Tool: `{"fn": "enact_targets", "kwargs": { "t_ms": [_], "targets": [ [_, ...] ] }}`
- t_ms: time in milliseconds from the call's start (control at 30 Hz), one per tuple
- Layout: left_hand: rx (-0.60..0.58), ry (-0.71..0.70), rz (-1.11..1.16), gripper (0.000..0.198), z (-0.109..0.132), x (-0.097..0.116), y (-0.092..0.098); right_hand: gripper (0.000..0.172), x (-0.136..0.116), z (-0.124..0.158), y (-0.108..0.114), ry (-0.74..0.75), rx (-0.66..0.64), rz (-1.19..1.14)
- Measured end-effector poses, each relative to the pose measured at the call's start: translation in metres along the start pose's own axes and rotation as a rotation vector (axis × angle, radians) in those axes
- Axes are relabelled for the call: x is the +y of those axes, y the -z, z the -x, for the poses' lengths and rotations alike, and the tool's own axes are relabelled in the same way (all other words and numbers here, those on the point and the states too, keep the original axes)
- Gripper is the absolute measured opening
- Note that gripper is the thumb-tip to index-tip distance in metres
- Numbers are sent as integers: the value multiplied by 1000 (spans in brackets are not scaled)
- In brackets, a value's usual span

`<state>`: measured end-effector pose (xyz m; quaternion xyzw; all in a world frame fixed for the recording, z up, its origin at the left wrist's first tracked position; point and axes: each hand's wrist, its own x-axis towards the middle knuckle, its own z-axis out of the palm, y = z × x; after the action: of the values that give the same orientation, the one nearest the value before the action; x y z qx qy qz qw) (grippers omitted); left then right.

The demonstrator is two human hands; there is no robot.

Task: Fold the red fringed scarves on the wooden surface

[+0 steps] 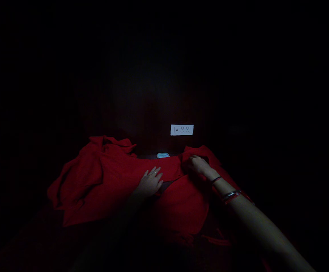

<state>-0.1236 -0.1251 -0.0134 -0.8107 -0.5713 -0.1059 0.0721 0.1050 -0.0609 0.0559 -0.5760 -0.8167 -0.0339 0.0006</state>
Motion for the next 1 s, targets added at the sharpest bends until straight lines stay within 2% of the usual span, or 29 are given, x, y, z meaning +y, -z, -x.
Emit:
{"fn": "enact_targets", "kwargs": {
  "t_ms": [100,200,267,333,400,533,633,700,767,900,1000],
  "targets": [
    [-28,-108,57,36,-26,26,-8,45,23,11,-1,-154,133,109],
    [-58,-89,74,32,-39,41,-19,42,35,19,-8,-185,83,149],
    [-47,-76,69,32,-41,44,-24,39,41,19,-12,-184,85,139],
    [-39,-79,60,33,-40,44,-26,42,48,17,-12,-244,166,137],
    [-44,-88,52,33,-38,42,-26,47,57,12,-9,-317,183,83],
    [4,-177,120,47,-36,40,-28,33,79,0,13,-324,58,-75],
    [-29,-270,240,52,-36,39,-33,33,97,-4,37,-346,120,-90],
    [-73,-266,282,48,-36,38,-36,34,105,-4,50,-415,159,-87],
    [-96,-270,294,46,-37,36,-36,33,108,-1,55,-481,120,-60],
    [-121,-248,316,46,-36,39,-25,33,101,5,43,-434,-5,-13],
    [-138,-183,396,46,-32,52,-12,50,94,1,26,-352,3,-12]
  ]
}}
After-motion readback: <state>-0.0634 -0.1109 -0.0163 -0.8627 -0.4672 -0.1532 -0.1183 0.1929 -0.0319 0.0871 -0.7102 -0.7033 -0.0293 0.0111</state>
